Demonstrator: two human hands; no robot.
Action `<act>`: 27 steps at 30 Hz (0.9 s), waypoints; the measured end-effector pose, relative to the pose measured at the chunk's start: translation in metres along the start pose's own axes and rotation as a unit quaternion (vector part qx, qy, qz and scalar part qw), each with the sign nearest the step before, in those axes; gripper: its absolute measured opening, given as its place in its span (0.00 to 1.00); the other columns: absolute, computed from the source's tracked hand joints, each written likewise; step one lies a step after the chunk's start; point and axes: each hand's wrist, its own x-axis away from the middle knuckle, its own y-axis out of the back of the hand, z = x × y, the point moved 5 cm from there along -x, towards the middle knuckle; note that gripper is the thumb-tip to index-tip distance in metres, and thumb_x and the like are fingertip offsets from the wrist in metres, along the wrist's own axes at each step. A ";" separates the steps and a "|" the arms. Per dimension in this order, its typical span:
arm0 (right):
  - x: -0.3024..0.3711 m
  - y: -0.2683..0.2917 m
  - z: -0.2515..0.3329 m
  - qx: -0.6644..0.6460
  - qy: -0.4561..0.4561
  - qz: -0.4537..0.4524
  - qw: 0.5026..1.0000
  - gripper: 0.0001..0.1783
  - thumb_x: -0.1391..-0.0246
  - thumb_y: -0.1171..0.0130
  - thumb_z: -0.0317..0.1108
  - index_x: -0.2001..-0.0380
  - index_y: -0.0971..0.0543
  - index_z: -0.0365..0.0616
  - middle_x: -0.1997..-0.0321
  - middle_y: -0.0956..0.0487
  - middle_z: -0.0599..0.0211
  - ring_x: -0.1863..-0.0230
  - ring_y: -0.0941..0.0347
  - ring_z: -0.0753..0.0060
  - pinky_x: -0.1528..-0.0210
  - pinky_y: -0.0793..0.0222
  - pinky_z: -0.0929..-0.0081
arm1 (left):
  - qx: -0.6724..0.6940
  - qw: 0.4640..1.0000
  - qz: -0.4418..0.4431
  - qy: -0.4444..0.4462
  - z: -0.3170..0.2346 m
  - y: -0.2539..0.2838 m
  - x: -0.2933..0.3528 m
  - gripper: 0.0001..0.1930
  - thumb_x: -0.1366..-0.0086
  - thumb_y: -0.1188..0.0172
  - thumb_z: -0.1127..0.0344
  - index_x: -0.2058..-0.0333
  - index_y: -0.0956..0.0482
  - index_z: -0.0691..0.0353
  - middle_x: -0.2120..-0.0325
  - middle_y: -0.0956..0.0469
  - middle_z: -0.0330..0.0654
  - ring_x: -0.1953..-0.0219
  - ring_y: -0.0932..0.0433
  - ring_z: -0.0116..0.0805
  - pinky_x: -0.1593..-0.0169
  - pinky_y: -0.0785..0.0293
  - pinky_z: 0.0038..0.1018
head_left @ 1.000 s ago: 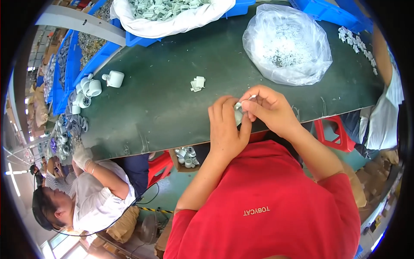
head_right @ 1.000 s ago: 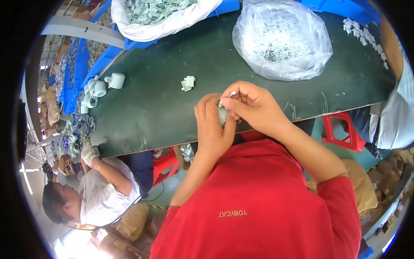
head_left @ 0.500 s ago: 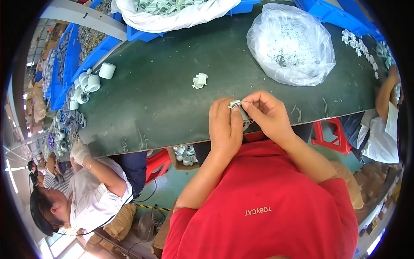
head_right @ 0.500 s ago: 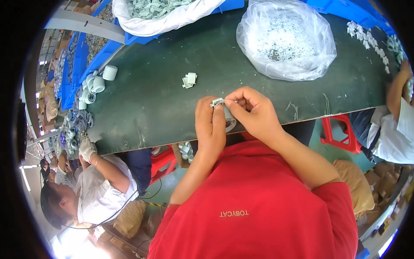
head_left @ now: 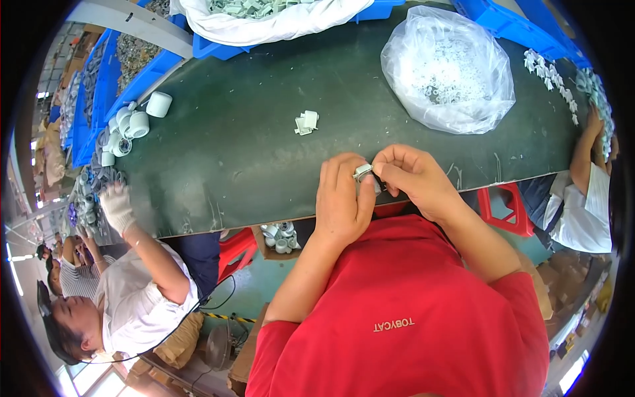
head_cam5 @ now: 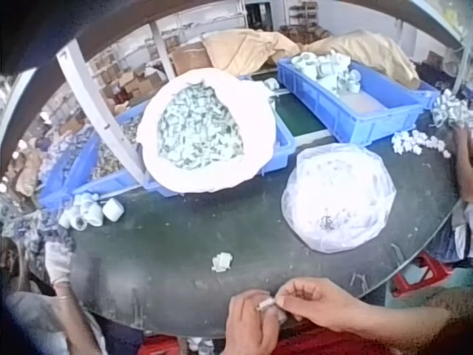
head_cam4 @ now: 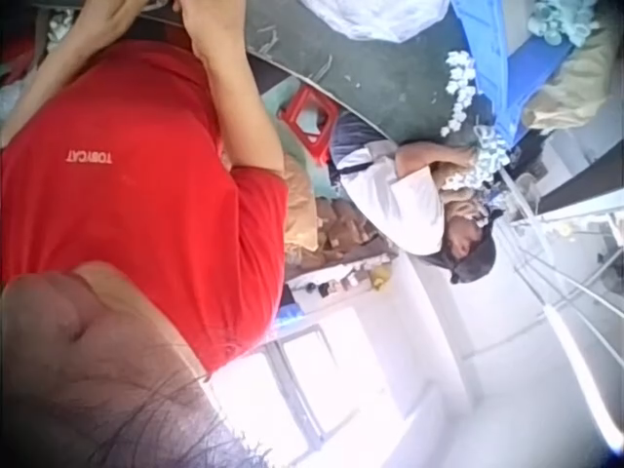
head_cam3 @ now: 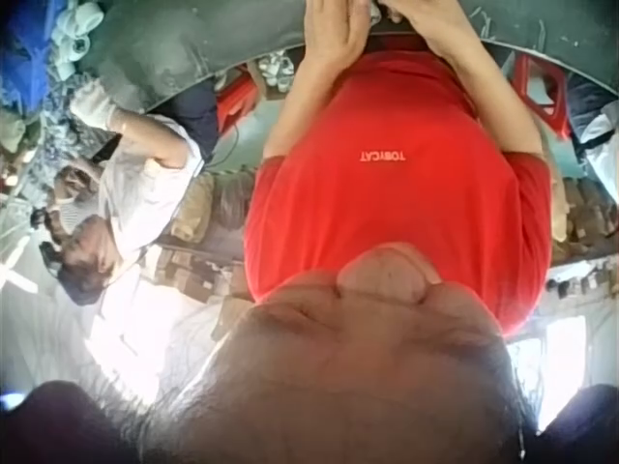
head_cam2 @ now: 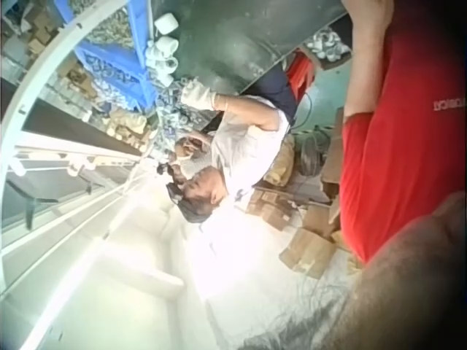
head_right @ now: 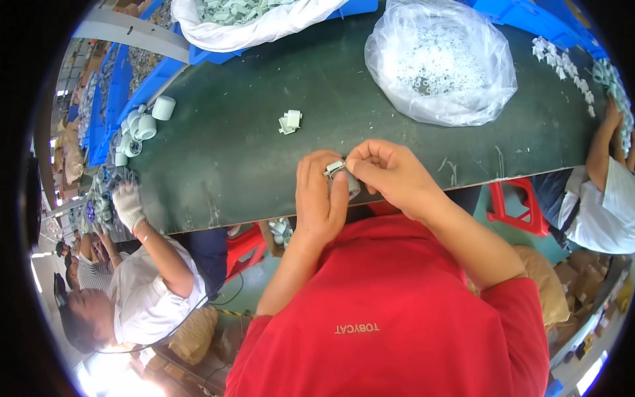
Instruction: The person assembles small plastic housing units by hand, inserting metal contacts, pins, and springs into them from bins on a factory assembly line.
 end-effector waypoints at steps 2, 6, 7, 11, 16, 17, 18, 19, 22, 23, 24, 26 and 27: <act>0.000 -0.001 0.000 0.012 -0.002 0.010 1.000 0.08 0.39 0.41 0.35 0.65 0.22 0.41 0.70 0.26 0.80 0.71 0.35 0.89 0.70 0.40 0.86 | 0.001 1.000 -0.003 -0.005 0.000 0.002 0.001 0.09 0.38 0.43 0.74 0.59 0.26 0.66 0.58 0.25 0.51 0.58 0.29 0.51 0.54 0.31 0.40; -0.007 -0.004 0.000 0.057 -0.006 0.037 0.998 0.08 0.38 0.41 0.35 0.65 0.21 0.42 0.70 0.25 0.80 0.70 0.34 0.88 0.69 0.38 0.85 | -0.008 1.000 -0.009 0.024 0.006 0.008 0.006 0.06 0.37 0.43 0.74 0.61 0.26 0.66 0.61 0.24 0.50 0.58 0.27 0.49 0.51 0.31 0.37; -0.015 -0.006 0.005 0.082 0.012 0.057 0.995 0.08 0.37 0.42 0.35 0.63 0.21 0.42 0.68 0.24 0.78 0.69 0.33 0.86 0.67 0.36 0.84 | -0.002 0.999 -0.029 0.028 0.007 0.011 0.008 0.05 0.37 0.43 0.73 0.62 0.25 0.66 0.61 0.24 0.49 0.58 0.27 0.48 0.51 0.31 0.37; -0.052 -0.023 0.041 0.341 0.255 0.027 0.905 0.09 0.37 0.44 0.31 0.56 0.20 0.45 0.59 0.21 0.70 0.65 0.29 0.78 0.61 0.30 0.78 | -0.015 0.998 -0.065 0.021 0.014 0.020 0.014 0.06 0.38 0.41 0.72 0.62 0.24 0.65 0.62 0.23 0.48 0.61 0.27 0.49 0.56 0.31 0.38; -0.091 -0.058 0.043 0.563 0.486 0.055 0.666 0.22 0.49 0.42 0.22 0.50 0.21 0.51 0.50 0.21 0.69 0.54 0.27 0.60 0.50 0.27 0.67 | -0.014 0.995 -0.082 0.050 0.019 0.027 0.019 0.06 0.38 0.41 0.72 0.62 0.24 0.65 0.62 0.22 0.49 0.60 0.26 0.50 0.54 0.30 0.38; -0.095 -0.056 0.044 0.563 0.487 0.053 0.665 0.22 0.49 0.42 0.22 0.50 0.21 0.51 0.50 0.21 0.69 0.54 0.27 0.60 0.50 0.27 0.67 | -0.011 0.994 -0.088 0.062 0.021 0.028 0.020 0.06 0.37 0.41 0.72 0.63 0.24 0.65 0.62 0.22 0.49 0.60 0.26 0.50 0.54 0.29 0.37; -0.101 -0.053 0.042 0.574 0.460 0.068 0.674 0.22 0.48 0.41 0.23 0.49 0.21 0.50 0.50 0.21 0.68 0.54 0.27 0.59 0.50 0.27 0.67 | -0.012 0.994 -0.090 0.060 0.021 0.029 0.021 0.06 0.37 0.41 0.72 0.63 0.24 0.65 0.62 0.22 0.49 0.60 0.26 0.50 0.54 0.29 0.37; -0.104 -0.050 0.040 0.584 0.432 0.083 0.682 0.21 0.48 0.41 0.23 0.49 0.22 0.50 0.50 0.21 0.66 0.54 0.27 0.59 0.50 0.27 0.66 | -0.004 0.993 -0.098 0.072 0.022 0.030 0.022 0.05 0.36 0.43 0.73 0.62 0.24 0.66 0.62 0.22 0.48 0.59 0.25 0.45 0.53 0.29 0.34; -0.090 -0.028 0.047 0.531 0.405 -0.001 0.744 0.19 0.47 0.41 0.27 0.50 0.22 0.49 0.48 0.22 0.63 0.50 0.26 0.56 0.49 0.27 0.64 | 0.025 0.989 -0.101 0.104 0.026 0.033 0.022 0.05 0.34 0.44 0.72 0.62 0.24 0.67 0.60 0.22 0.48 0.58 0.24 0.42 0.51 0.29 0.31; -0.084 -0.018 0.047 0.475 0.363 -0.001 0.802 0.18 0.46 0.42 0.27 0.51 0.23 0.47 0.49 0.23 0.61 0.50 0.25 0.53 0.50 0.26 0.64 | 0.043 0.987 -0.093 0.124 0.029 0.033 0.022 0.06 0.34 0.43 0.71 0.61 0.23 0.67 0.59 0.22 0.48 0.56 0.24 0.44 0.51 0.29 0.33; -0.074 -0.014 0.048 0.478 0.361 -0.002 0.801 0.18 0.46 0.42 0.27 0.51 0.23 0.47 0.49 0.23 0.61 0.50 0.25 0.53 0.50 0.26 0.64 | 0.047 0.987 -0.093 0.124 0.031 0.032 0.021 0.06 0.34 0.43 0.71 0.61 0.23 0.67 0.59 0.22 0.48 0.56 0.24 0.44 0.51 0.29 0.33; -0.055 -0.004 0.044 0.393 0.308 0.016 0.866 0.18 0.46 0.42 0.26 0.51 0.23 0.46 0.51 0.23 0.59 0.51 0.25 0.51 0.51 0.26 0.64 | 0.192 0.965 -0.068 0.167 0.037 0.024 0.022 0.07 0.31 0.45 0.69 0.60 0.23 0.67 0.55 0.21 0.45 0.54 0.24 0.37 0.50 0.29 0.31; -0.039 -0.007 0.047 0.458 0.399 0.022 0.794 0.20 0.47 0.42 0.22 0.49 0.23 0.45 0.50 0.23 0.59 0.54 0.24 0.54 0.54 0.25 0.65 | 0.195 0.964 -0.064 0.169 0.032 0.023 0.019 0.07 0.31 0.45 0.69 0.60 0.23 0.67 0.55 0.21 0.45 0.54 0.24 0.37 0.50 0.29 0.31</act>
